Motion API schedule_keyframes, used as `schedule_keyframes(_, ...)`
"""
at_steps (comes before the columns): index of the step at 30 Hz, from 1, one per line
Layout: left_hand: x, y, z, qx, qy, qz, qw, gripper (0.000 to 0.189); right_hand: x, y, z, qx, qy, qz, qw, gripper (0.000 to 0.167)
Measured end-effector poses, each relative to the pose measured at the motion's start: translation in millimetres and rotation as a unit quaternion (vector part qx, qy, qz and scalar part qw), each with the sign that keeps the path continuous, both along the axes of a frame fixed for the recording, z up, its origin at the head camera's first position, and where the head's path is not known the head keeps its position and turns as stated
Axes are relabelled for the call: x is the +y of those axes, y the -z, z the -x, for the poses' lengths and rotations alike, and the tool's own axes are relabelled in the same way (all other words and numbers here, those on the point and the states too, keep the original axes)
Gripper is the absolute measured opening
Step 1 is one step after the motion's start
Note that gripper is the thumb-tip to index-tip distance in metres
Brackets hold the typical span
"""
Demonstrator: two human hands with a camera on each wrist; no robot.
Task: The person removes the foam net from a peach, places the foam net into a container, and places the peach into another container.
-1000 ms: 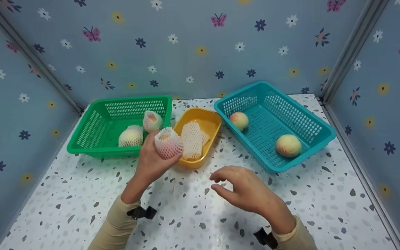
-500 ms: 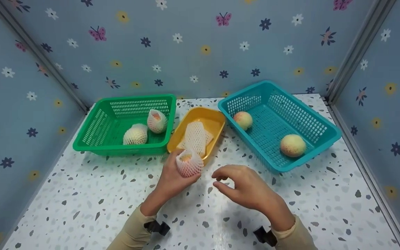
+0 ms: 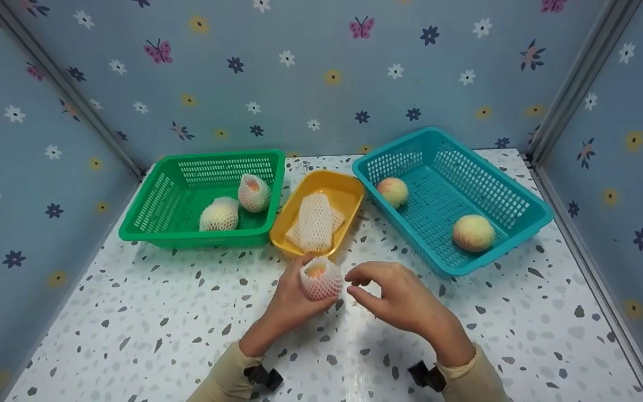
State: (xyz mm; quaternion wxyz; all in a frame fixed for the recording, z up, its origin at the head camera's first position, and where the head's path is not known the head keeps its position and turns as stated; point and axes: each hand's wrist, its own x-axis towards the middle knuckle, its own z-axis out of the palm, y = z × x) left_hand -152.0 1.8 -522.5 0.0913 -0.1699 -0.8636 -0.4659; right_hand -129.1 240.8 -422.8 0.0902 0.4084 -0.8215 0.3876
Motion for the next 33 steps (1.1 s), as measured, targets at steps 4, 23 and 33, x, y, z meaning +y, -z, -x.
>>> schedule_keyframes(4, 0.9, 3.6, -0.3, -0.020, 0.011, 0.015, 0.9996, 0.081, -0.5, 0.8, 1.6, -0.015, 0.005, -0.006, 0.9999, 0.021)
schedule_keyframes(23, 3.5, 11.7, 5.2, -0.110, 0.044, 0.008, 0.9929, 0.086, -2.9, 6.5, 4.3, -0.037, 0.020, -0.017, 0.9990, 0.016)
schedule_keyframes(33, 1.0, 15.2, 7.9, -0.113, 0.053, 0.013, 0.9920, 0.090, -3.1, 11.5, 6.0, -0.028, 0.019, -0.015, 0.9993, 0.016)
